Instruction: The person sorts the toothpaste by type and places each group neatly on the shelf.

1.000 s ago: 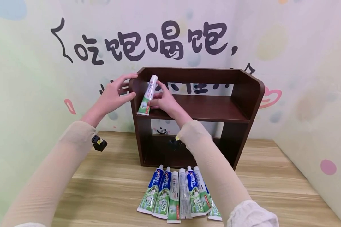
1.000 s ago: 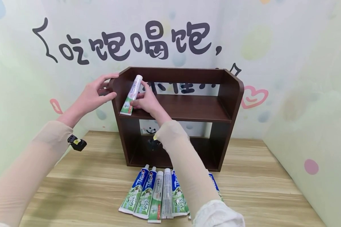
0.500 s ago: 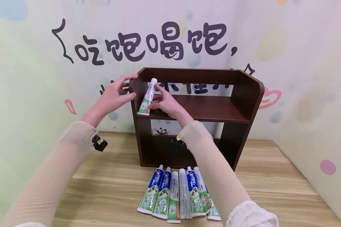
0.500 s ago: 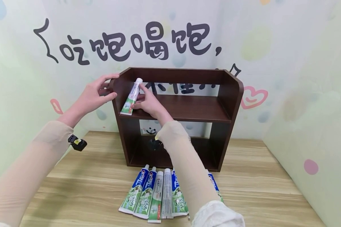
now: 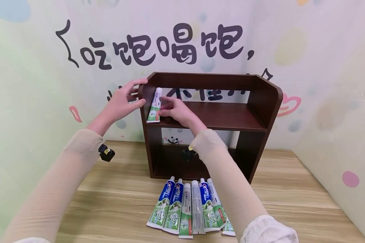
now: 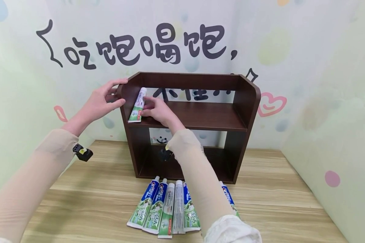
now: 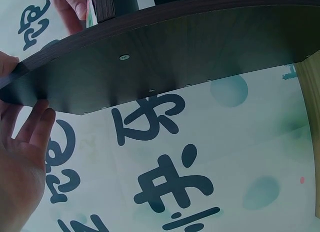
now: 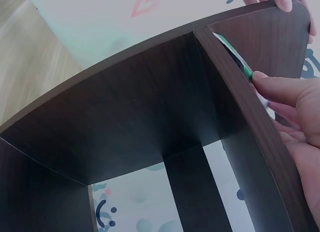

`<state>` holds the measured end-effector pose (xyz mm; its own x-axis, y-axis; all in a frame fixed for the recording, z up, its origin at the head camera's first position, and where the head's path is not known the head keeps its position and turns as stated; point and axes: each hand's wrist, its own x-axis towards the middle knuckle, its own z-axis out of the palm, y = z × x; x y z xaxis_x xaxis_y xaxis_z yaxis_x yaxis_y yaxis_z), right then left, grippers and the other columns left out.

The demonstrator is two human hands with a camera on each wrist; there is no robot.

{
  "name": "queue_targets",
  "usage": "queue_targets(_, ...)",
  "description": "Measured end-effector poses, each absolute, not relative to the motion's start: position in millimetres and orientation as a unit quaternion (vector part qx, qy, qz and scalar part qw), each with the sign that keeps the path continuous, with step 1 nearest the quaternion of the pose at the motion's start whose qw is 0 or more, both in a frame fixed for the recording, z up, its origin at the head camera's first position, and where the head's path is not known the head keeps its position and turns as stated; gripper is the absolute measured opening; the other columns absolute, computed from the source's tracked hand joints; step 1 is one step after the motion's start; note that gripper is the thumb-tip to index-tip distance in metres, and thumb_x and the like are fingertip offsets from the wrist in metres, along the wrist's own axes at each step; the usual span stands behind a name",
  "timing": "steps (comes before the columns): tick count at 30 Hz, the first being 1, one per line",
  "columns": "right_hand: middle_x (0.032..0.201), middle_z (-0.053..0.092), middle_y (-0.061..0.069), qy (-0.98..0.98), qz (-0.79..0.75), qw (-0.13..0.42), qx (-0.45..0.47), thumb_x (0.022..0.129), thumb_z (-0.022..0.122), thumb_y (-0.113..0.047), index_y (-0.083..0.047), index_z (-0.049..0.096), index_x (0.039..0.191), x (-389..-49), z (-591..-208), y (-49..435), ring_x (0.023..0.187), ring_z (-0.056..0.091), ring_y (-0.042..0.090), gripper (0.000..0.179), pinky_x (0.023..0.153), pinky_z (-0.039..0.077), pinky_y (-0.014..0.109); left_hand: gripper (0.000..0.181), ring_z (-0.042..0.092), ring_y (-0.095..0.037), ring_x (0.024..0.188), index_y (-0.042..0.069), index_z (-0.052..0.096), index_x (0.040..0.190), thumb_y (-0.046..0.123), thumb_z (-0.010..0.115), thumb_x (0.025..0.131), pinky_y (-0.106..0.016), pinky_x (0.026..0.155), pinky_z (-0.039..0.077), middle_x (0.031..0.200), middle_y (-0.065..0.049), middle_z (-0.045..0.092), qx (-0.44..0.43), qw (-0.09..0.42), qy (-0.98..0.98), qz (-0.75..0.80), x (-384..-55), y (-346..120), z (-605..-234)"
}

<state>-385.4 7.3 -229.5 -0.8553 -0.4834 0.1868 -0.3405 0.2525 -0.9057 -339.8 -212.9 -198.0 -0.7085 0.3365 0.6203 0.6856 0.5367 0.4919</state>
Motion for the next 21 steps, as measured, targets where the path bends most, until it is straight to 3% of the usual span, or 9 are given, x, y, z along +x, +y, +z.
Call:
queue_targets(9, 0.139, 0.055, 0.013, 0.772, -0.549, 0.115, -0.301, 0.090, 0.067, -0.003, -0.019, 0.035, 0.154, -386.3, -229.9, 13.3, 0.121, 0.058, 0.025, 0.073, 0.112, 0.047, 0.038, 0.060, 0.055, -0.036, 0.131, 0.013, 0.044, 0.147, 0.004, 0.066, 0.091, -0.051, 0.107, 0.049, 0.154, -0.007, 0.045, -0.301, 0.226, -0.845, -0.379, -339.4, -212.8, -198.6)
queue_targets(21, 0.139, 0.056, 0.014, 0.804, -0.493, 0.111, -0.313, 0.092, 0.066, -0.007, -0.015, 0.038, 0.153, -387.5, -226.7, 15.0, 0.121, 0.060, 0.024, 0.067, 0.111, 0.048, 0.036, 0.059, 0.055, -0.035, 0.132, 0.014, 0.046, 0.146, 0.006, 0.067, 0.091, -0.050, 0.107, 0.049, 0.153, -0.005, 0.046, -0.303, 0.231, -0.846, -0.372, -340.1, -212.0, -197.2)
